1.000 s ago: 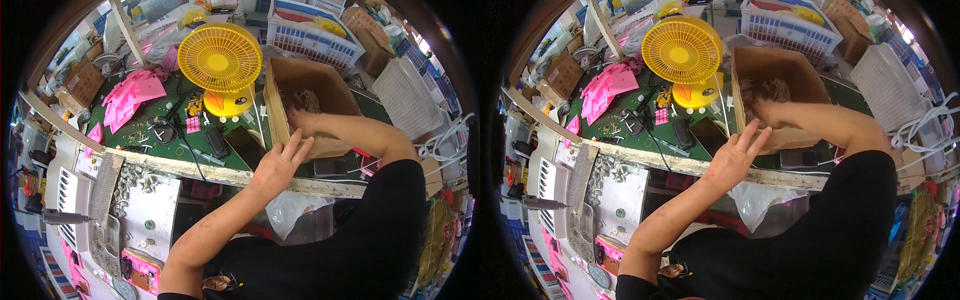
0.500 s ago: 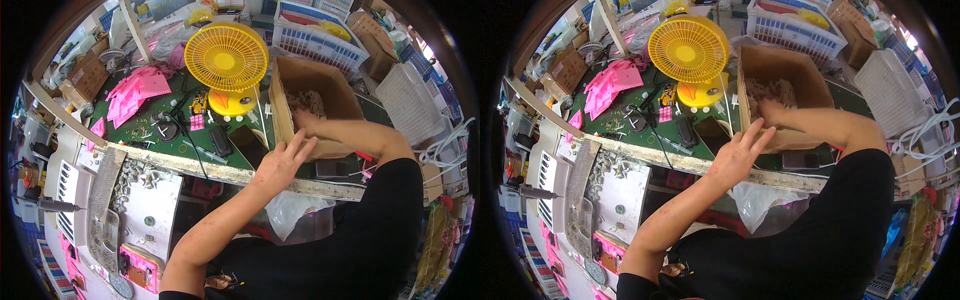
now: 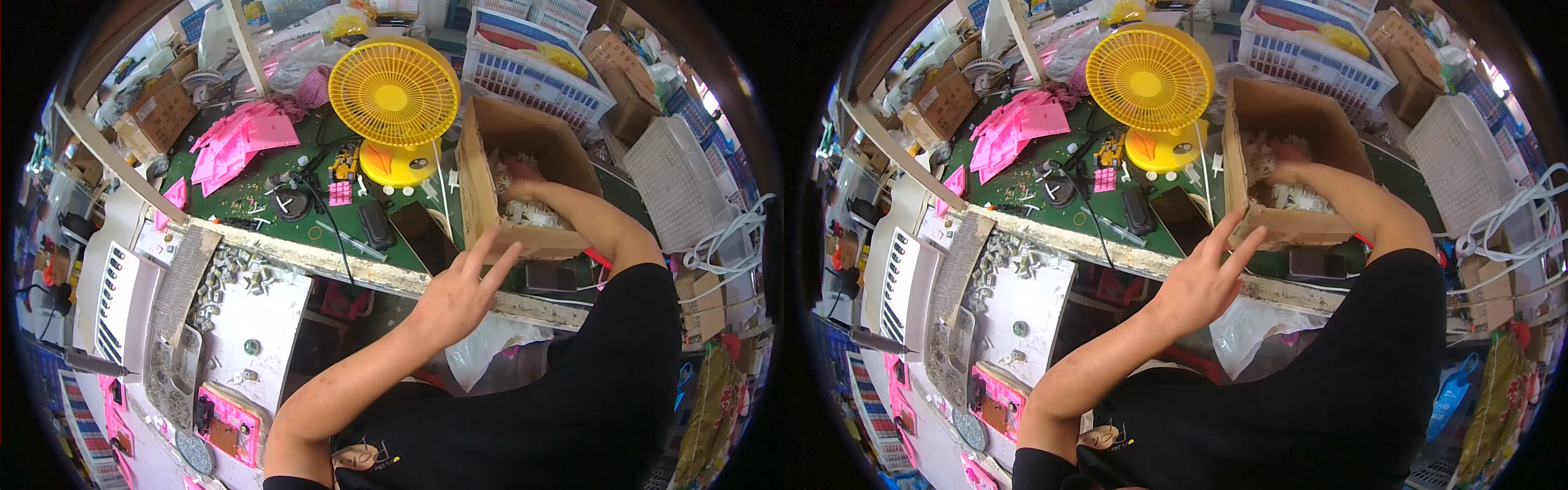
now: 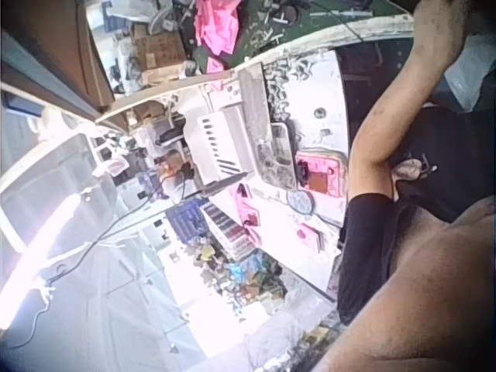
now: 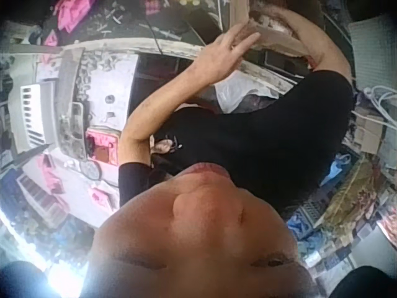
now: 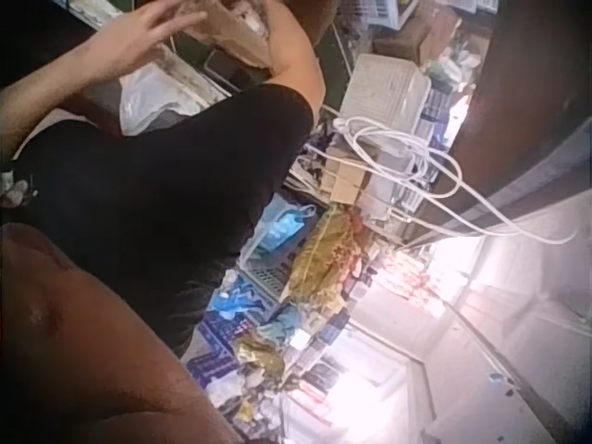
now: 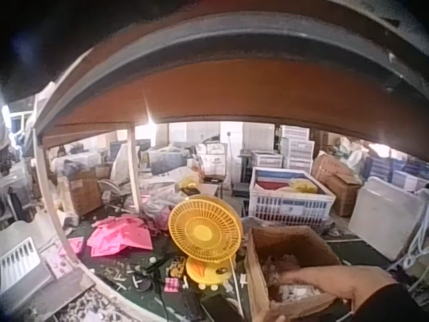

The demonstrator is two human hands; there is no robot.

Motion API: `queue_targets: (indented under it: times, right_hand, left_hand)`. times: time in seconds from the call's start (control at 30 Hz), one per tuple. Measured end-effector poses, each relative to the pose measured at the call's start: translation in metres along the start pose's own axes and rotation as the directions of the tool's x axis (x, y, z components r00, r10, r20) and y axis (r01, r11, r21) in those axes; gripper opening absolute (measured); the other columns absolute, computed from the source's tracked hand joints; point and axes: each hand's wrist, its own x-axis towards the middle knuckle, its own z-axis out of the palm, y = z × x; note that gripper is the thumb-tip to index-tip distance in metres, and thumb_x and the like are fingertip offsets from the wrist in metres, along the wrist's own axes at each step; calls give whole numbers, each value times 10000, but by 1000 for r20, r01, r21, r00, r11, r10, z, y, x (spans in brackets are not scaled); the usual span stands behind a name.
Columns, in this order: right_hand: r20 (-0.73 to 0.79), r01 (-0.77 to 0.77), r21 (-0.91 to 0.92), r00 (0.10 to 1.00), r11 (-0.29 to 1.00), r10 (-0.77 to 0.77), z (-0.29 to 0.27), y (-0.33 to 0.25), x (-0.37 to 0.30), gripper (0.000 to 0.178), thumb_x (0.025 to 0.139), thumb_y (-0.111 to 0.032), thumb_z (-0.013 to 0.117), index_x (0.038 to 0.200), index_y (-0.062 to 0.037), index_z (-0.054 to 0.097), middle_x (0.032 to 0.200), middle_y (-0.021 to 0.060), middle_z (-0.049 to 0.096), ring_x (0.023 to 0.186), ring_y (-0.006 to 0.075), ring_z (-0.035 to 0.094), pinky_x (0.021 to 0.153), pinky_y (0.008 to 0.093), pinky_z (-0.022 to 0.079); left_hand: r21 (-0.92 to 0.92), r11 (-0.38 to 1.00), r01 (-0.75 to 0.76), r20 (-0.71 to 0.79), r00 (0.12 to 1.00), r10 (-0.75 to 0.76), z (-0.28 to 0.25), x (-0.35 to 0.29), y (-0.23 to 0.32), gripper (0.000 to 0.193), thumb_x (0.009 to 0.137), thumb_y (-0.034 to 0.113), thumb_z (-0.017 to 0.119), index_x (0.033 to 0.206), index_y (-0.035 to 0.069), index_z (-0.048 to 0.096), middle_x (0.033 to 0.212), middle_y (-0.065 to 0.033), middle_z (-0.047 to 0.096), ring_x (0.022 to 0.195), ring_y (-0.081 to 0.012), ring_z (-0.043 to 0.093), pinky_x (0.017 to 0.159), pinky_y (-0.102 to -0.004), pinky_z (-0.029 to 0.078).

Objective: The user is assembling a pink plastic electronic device, involving soldering wires, placing internal components, and using an electric screwdriver to secure the casing.

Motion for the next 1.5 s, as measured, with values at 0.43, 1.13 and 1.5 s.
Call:
queue_targets:
  times: [0.43,1.13,1.5]
  right_hand:
    - [-486,206,520,870,829,89,-77,34,-1,710,716,-220,888,1306,20,573,1185,91,702,1033,200,676,908,350,540]
    - [-261,602,759,631,249,-730,-11,-457,-33,517,802,-191,870,1232,-60,614,1086,62,719,947,179,715,881,354,581]
    - [-128,992,-95,75,88,-989,187,-565,-78,832,600,-226,905,1346,-104,556,1382,178,536,1320,403,462,1071,461,482]
  left_hand:
    - [-88,935,344,-216,909,-355,-106,-165,17,943,767,-6,825,1555,12,308,1574,-269,257,1089,-302,637,849,-385,600]
    - [-321,682,657,-441,534,-722,-134,-348,76,901,794,5,807,1561,16,334,1527,-224,383,1110,-282,633,875,-366,574]
    - [-339,415,844,-537,188,-822,-138,-413,91,898,774,-32,762,1567,28,345,1541,-210,383,1078,-260,650,886,-363,567]
